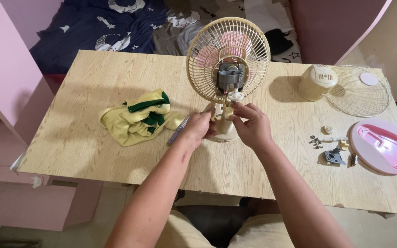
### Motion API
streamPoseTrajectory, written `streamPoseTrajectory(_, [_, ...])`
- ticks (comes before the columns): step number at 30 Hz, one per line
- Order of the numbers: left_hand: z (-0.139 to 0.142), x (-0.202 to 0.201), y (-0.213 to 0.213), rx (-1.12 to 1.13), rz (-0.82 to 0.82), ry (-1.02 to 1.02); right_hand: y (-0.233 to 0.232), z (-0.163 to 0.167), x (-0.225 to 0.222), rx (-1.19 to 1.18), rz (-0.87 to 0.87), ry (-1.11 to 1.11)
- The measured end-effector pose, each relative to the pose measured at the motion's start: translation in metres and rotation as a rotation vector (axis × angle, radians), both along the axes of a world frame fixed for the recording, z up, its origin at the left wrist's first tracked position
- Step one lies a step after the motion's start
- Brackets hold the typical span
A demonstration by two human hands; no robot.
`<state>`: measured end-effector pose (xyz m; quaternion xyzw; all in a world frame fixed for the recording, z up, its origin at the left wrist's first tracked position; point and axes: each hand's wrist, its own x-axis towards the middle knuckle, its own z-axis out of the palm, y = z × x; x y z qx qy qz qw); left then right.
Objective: The person disassembles a small electric fan on a wooden table, removing the front grille and motor housing components. They then wipe the fan blades and grille with a cloth. The clip ends before reassembly is completed.
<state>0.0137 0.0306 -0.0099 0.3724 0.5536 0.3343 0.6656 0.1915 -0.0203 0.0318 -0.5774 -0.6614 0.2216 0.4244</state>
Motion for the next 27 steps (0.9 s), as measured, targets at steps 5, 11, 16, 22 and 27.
streamPoseTrajectory(5, [0.013,-0.011,-0.027,0.798,-0.074,0.368,0.000,-0.001,0.001,0.014,0.012,-0.007])
streamPoseTrajectory(11, [0.005,-0.014,-0.022,0.816,-0.086,0.348,0.002,0.000,0.001,0.022,0.019,-0.019])
streamPoseTrajectory(16, [0.000,-0.003,-0.005,0.116,-0.043,-0.045,0.001,0.001,0.002,0.008,0.018,0.002])
streamPoseTrajectory(22, [0.011,0.002,-0.017,0.412,-0.008,0.101,0.000,0.002,0.001,0.008,0.014,-0.027])
streamPoseTrajectory(27, [0.008,-0.012,-0.032,0.810,-0.070,0.305,0.001,0.001,0.001,0.010,0.010,-0.056])
